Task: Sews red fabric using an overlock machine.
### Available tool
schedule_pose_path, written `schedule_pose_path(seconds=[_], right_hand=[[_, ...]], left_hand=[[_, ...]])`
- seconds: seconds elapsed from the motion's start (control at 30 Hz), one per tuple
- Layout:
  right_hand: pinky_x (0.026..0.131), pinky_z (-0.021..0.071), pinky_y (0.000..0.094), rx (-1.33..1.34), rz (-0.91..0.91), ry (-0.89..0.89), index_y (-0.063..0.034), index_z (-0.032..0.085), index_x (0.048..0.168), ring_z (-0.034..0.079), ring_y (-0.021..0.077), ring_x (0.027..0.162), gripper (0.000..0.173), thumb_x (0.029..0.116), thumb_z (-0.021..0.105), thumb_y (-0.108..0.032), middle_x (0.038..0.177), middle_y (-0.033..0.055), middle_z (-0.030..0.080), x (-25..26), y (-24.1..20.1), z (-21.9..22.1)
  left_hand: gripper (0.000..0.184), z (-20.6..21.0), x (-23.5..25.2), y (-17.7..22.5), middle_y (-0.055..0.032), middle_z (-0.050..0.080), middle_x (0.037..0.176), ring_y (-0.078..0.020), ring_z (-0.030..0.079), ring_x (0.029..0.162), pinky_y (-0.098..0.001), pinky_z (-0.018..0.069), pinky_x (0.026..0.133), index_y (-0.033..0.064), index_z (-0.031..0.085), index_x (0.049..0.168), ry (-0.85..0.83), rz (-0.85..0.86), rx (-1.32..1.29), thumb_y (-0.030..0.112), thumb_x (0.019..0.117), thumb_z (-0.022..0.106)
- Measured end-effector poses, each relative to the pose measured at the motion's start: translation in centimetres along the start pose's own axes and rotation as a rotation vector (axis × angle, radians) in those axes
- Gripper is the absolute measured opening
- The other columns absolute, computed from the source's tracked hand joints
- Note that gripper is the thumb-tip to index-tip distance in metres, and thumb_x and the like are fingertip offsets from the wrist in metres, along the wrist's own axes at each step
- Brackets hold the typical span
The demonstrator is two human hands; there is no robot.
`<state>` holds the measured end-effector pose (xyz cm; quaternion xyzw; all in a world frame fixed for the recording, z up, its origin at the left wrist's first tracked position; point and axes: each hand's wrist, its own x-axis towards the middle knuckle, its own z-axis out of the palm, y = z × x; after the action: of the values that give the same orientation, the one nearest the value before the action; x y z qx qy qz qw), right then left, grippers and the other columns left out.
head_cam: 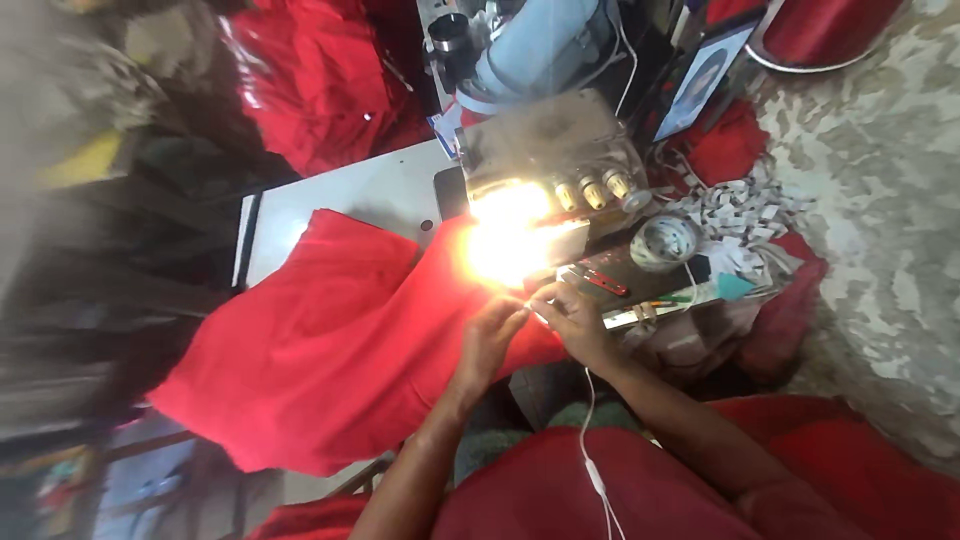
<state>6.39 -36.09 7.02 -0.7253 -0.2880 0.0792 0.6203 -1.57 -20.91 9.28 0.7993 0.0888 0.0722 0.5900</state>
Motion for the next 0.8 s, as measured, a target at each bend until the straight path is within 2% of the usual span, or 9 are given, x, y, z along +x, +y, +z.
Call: schedule_pose_path(seconds=[0.07, 0.13, 0.23, 0.33, 0.37, 0.4, 0.47, 0.53, 0.8], right_hand=[[0.054, 0.0462, 0.0166, 0.17, 0.091, 0.019, -0.0013, 0.065, 0.103, 0.052, 0.0021, 0.059, 0.008, 0.1006, 0.06, -0.007, 0.087, 0.0028, 0.064, 0.0, 0.1, 0.6], [0.053, 0.0442, 0.0169, 0.263, 0.159, 0.046, -0.0051, 0.064, 0.106, 0.051, 0.0028, 0.058, 0.008, 0.1013, 0.059, -0.01, 0.084, 0.001, 0.062, 0.2, 0.4, 1.2], [0.063, 0.0518, 0.0254, 0.156, 0.225, 0.051, -0.0068, 0.059, 0.121, 0.061, 0.0094, 0.074, 0.021, 0.103, 0.061, -0.017, 0.103, 0.0057, 0.067, 0.8, 2.0, 1.6], [0.072, 0.0533, 0.0373, 0.11, 0.356, -0.024, -0.0031, 0.059, 0.126, 0.062, 0.0175, 0.082, 0.03, 0.1028, 0.062, -0.022, 0.105, 0.0124, 0.066, 1.4, 4.1, 2.3], [0.076, 0.0543, 0.0398, 0.119, 0.372, -0.057, -0.0008, 0.062, 0.123, 0.064, 0.0187, 0.084, 0.029, 0.103, 0.061, -0.022, 0.103, 0.0138, 0.068, 1.5, 4.6, 2.5], [0.074, 0.0531, 0.0391, 0.127, 0.371, -0.075, 0.0009, 0.065, 0.116, 0.062, 0.0175, 0.08, 0.025, 0.1031, 0.061, -0.02, 0.095, 0.013, 0.067, 1.5, 4.9, 2.8], [0.065, 0.0486, 0.0333, 0.12, 0.336, -0.073, 0.0006, 0.067, 0.101, 0.055, 0.0123, 0.068, 0.019, 0.1029, 0.061, -0.017, 0.078, 0.0071, 0.061, 1.4, 5.1, 3.1], [0.059, 0.0444, 0.0287, 0.104, 0.294, -0.048, -0.0006, 0.066, 0.095, 0.049, 0.0087, 0.059, 0.017, 0.102, 0.062, -0.016, 0.069, 0.0024, 0.056, 1.3, 5.2, 3.2], [0.059, 0.0463, 0.0348, 0.009, 0.237, -0.039, -0.0016, 0.066, 0.092, 0.052, 0.0125, 0.059, 0.021, 0.1018, 0.062, -0.02, 0.066, 0.0034, 0.055, 1.1, 5.8, 3.5]], left_hand=[[0.009, 0.1, 0.1, -0.1, 0.0026, 0.068, 0.087, -0.0012, 0.063, 0.076, -0.0204, 0.0546, 0.075, 0.0048, 0.068, 0.104, 0.036, -0.014, -0.015, 0.011, 0.1019, 0.061], [0.01, -0.2, 0.6, -0.2, 0.0017, 0.068, 0.091, -0.002, 0.063, 0.078, -0.0201, 0.0524, 0.073, 0.006, 0.069, 0.103, 0.087, 0.053, 0.131, 0.013, 0.1018, 0.062], [0.012, -1.4, 2.3, -0.1, -0.0122, 0.071, 0.098, -0.0221, 0.069, 0.092, -0.0415, 0.0564, 0.084, 0.0006, 0.073, 0.102, 0.122, 0.228, 0.472, 0.008, 0.0995, 0.064], [0.011, -2.3, 5.6, 0.0, -0.0186, 0.074, 0.095, -0.0371, 0.07, 0.095, -0.0572, 0.052, 0.086, -0.0009, 0.077, 0.095, 0.139, 0.252, 0.676, 0.007, 0.0947, 0.069], [0.013, -2.5, 6.5, 0.2, -0.0191, 0.073, 0.096, -0.039, 0.069, 0.096, -0.0592, 0.0501, 0.087, -0.0003, 0.077, 0.096, 0.124, 0.199, 0.712, 0.009, 0.0957, 0.068], [0.015, -2.7, 7.2, 0.5, -0.0202, 0.073, 0.098, -0.0408, 0.068, 0.099, -0.0606, 0.0475, 0.09, -0.0002, 0.076, 0.099, 0.112, 0.134, 0.738, 0.012, 0.097, 0.068], [0.019, -2.9, 8.3, 1.0, -0.0227, 0.072, 0.101, -0.043, 0.066, 0.102, -0.062, 0.0443, 0.093, -0.0015, 0.074, 0.104, 0.097, 0.014, 0.764, 0.015, 0.0979, 0.067], [0.025, -3.1, 8.9, 1.1, -0.0253, 0.07, 0.102, -0.0448, 0.064, 0.103, -0.0627, 0.0425, 0.096, -0.0045, 0.072, 0.109, 0.088, -0.037, 0.767, 0.016, 0.0966, 0.07], [0.02, -3.1, 9.1, -0.5, -0.0226, 0.072, 0.107, -0.0423, 0.066, 0.105, -0.06, 0.0444, 0.095, -0.0019, 0.075, 0.104, 0.109, 0.092, 0.769, 0.016, 0.0969, 0.069]])
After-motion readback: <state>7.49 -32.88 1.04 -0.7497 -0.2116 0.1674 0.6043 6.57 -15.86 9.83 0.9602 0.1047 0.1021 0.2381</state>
